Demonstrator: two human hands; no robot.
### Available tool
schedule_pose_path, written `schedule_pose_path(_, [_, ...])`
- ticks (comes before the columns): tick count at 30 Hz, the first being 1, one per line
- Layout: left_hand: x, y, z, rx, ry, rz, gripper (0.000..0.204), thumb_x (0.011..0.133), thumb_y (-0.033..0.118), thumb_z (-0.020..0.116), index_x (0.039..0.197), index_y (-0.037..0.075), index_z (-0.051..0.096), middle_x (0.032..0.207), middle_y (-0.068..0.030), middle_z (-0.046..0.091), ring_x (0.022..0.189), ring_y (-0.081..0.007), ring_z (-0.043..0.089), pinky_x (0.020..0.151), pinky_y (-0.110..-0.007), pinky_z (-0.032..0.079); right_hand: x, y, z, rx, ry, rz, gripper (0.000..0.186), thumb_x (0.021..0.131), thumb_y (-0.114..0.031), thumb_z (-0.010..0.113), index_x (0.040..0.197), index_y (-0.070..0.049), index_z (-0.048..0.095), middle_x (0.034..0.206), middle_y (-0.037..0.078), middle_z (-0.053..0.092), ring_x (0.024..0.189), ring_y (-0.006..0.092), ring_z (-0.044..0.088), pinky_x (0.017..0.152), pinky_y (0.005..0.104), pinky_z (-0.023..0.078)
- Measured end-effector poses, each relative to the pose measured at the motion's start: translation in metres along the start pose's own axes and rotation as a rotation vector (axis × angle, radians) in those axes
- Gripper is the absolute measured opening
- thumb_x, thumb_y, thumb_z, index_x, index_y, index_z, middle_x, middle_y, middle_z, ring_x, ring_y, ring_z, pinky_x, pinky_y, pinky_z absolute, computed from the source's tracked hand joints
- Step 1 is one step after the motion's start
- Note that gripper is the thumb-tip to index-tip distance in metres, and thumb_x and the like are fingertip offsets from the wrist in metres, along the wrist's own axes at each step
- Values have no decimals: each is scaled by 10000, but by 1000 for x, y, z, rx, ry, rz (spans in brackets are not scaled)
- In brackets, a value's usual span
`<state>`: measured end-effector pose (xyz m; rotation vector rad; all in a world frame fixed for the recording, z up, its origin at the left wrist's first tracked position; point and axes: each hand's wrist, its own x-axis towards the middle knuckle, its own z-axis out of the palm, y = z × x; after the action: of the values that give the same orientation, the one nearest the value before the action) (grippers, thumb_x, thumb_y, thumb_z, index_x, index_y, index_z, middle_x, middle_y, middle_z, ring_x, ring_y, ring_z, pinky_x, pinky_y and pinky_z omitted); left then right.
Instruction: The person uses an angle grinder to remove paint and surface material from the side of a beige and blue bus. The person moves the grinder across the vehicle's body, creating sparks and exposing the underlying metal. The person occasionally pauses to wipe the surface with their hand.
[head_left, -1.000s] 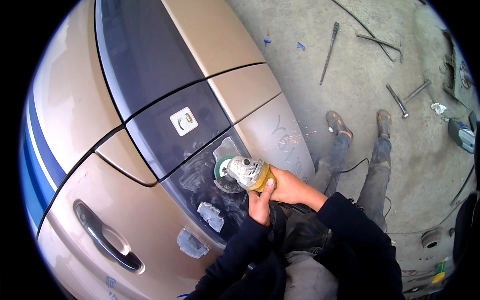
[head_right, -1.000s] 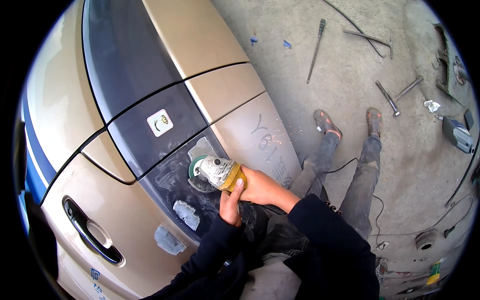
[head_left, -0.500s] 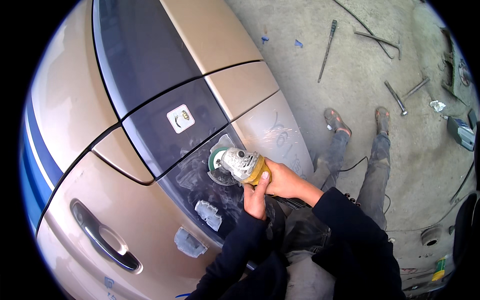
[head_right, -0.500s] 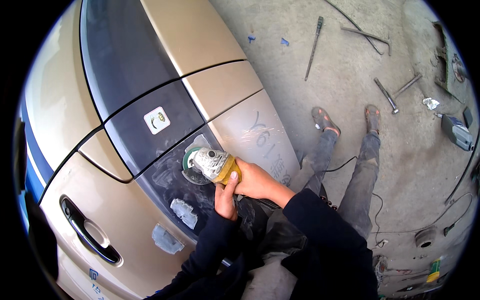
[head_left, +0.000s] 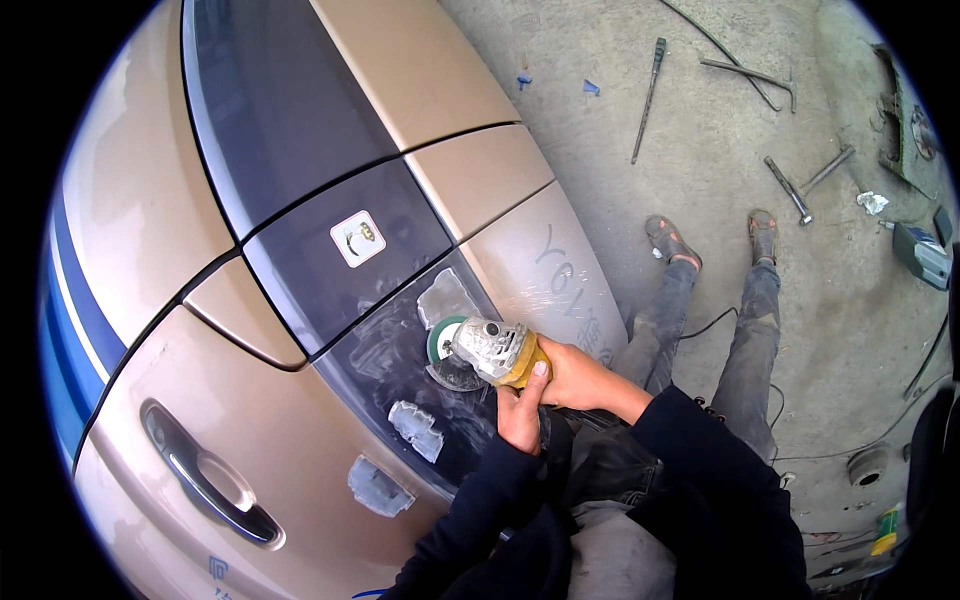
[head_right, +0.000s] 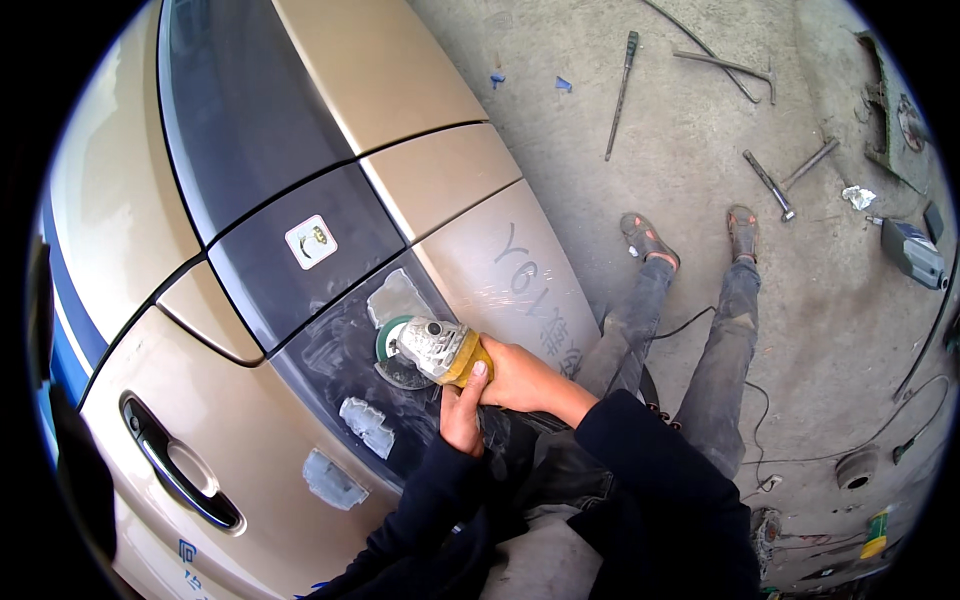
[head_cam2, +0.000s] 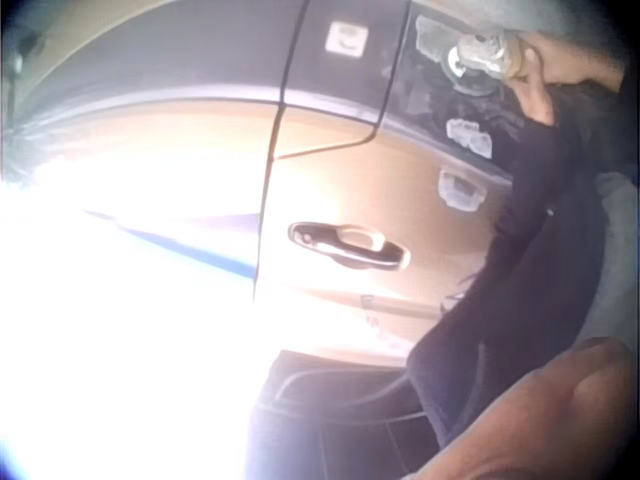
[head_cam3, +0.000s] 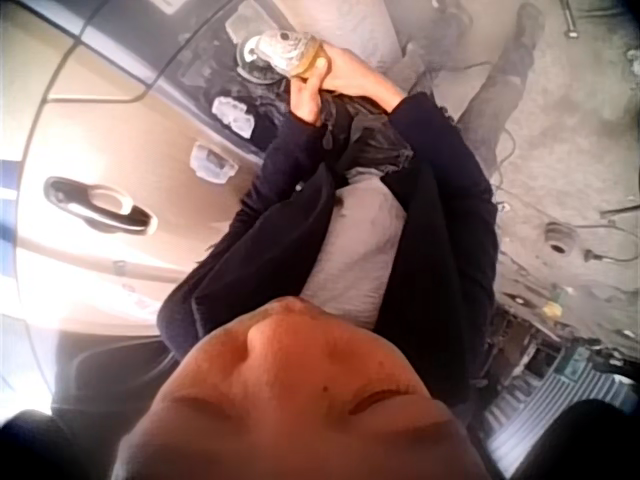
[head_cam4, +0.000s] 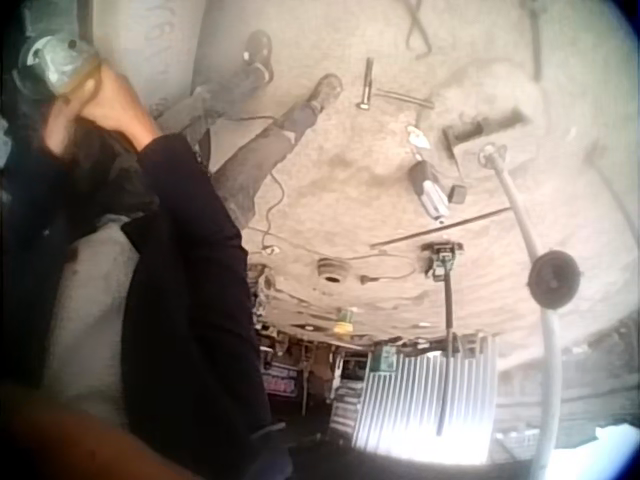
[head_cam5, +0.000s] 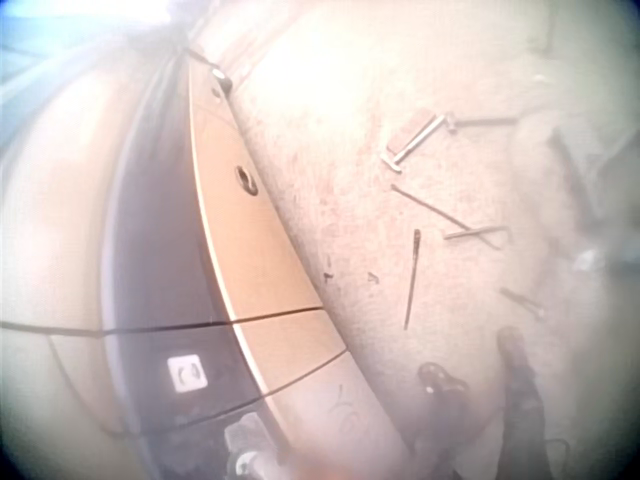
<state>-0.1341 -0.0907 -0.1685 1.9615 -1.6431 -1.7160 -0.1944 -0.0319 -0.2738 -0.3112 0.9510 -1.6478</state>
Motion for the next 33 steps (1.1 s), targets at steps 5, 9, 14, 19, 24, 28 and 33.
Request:
schedule_pose_path(5, [13,5,1,13,-41,-11,578,984,182,704,1413,-97,436,1361,-166,568,1232,-213,557,1076,-345,421,5,4,-2,-12,-7,56,698,767,-214,798,1353,16,498,1185,256,678,1120,417,657,954,417,518])
schedule_pose_path(9, [1,-2,1,32,-67,-55,593,1012,199,653,1481,-57,397,1451,-146,516,1328,-222,500,1142,-350,362,-3,3,-3,17,9,15,712,774,-206,803,1374,15,492,1221,240,670,1144,378,658,980,405,508])
schedule_pose_path(14, [14,3,-2,24,-74,-4,547,991,184,691,1413,-70,453,1354,-155,577,1212,-207,571,1064,-334,431,6,1,-4,9,-1,50,669,801,-236,782,1353,14,501,1174,245,683,1121,384,668,966,412,513])
schedule_pose_path(19, [-7,-11,-5,60,-33,-14,576,991,181,695,1439,-67,433,1377,-157,562,1242,-217,556,1079,-341,423,-15,12,3,-15,2,17,637,812,-236,780,1333,13,510,1146,253,688,1084,399,674,954,417,517])
schedule_pose_path(24, [-5,-8,-4,-13,-47,-101,552,992,168,690,1421,-74,440,1376,-156,563,1237,-217,565,1069,-346,434,-14,9,0,-9,-10,69,652,798,-229,779,1334,23,506,1130,262,691,1071,416,673,930,427,526])
schedule_pose_path(28, [-2,-11,-12,-11,-55,-64,577,995,163,684,1447,-68,411,1395,-168,550,1265,-226,551,1090,-352,421,-11,2,1,-12,-33,128,679,776,-234,794,1333,25,504,1127,260,691,1076,424,670,922,437,528])
schedule_pose_path(33, [-27,-23,-8,-27,-13,-104,632,988,170,696,1473,-70,370,1434,-174,513,1311,-234,518,1129,-362,390,-33,11,5,-33,-11,71,666,784,-253,786,1325,20,510,1147,270,682,1090,442,655,929,440,526])
